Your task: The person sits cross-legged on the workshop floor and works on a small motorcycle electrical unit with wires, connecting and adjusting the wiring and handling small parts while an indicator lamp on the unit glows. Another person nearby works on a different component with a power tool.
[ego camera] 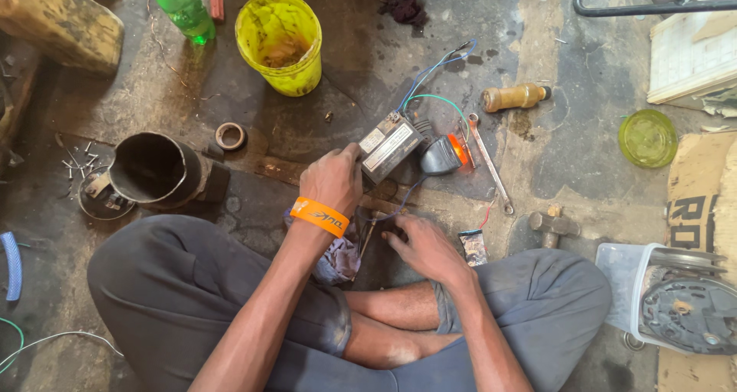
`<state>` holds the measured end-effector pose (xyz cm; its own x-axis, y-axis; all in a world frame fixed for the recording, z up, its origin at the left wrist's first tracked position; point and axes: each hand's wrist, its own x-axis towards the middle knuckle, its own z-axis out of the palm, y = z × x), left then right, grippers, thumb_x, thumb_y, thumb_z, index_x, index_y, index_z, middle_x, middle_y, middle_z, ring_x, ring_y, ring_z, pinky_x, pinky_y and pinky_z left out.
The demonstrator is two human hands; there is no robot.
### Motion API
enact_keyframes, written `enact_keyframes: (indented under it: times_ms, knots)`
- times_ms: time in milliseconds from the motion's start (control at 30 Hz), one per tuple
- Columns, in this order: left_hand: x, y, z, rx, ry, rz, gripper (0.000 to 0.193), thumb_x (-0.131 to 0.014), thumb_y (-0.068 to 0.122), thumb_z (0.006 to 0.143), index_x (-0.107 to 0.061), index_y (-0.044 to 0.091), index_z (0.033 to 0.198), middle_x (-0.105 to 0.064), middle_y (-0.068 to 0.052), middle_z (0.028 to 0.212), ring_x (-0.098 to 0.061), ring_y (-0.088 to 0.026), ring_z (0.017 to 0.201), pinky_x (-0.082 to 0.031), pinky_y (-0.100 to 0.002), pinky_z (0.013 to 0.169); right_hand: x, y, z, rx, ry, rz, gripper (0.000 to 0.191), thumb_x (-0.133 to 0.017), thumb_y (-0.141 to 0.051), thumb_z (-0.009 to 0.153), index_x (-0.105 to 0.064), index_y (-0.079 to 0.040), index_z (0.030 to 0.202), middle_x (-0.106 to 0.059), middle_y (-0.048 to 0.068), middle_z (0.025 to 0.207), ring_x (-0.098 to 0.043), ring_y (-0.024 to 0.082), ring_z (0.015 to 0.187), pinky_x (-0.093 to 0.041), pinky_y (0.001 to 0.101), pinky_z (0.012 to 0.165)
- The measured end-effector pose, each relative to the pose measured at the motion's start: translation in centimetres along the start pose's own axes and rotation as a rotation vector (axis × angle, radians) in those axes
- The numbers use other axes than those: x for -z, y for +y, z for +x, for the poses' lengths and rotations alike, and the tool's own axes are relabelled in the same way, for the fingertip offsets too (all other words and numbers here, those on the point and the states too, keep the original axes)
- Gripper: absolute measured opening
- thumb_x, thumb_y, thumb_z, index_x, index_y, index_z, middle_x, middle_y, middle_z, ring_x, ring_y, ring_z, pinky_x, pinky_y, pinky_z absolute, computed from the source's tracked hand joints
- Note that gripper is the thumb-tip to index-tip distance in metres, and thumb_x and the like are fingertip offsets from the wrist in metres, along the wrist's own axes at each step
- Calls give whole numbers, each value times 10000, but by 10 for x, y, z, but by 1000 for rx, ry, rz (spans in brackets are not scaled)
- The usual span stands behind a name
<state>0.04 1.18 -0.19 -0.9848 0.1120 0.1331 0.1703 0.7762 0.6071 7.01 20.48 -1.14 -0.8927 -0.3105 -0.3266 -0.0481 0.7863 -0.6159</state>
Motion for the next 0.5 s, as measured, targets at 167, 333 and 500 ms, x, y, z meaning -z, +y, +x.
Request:
enact_keyframes:
  times_ms: [167,333,500]
  knots:
    - [-2,1,-1,-43,71,-19,107,-600,132,932,-630,66,1011,-686,-180,916,-677,-440,862,-527,-554,727,4,-9,0,-77,46,73,263,-672,-237,923,-684,-13,1061,-685,207,991,-674,402,920,-517,489,808]
    - [-2,-1,-1,-37,16,-23,156,-581,84,927,-641,70,1071,-674,-188,924,-668,-448,854,-527,-554,734,-9,-1,5,114,240,-90,386,-777,-156,799,-646,26,1114,-620,207,1139,-569,428,1100,-461,484,947]
    - [2,4,-1,-50,76,-5,152,-604,89,911,-642,63,1056,-675,-168,958,-663,-422,920,-533,-534,779,-32,25,11,160,255,-96,438,-730,-101,827,-628,3,1240,-614,226,1196,-548,436,1172,-416,503,1024]
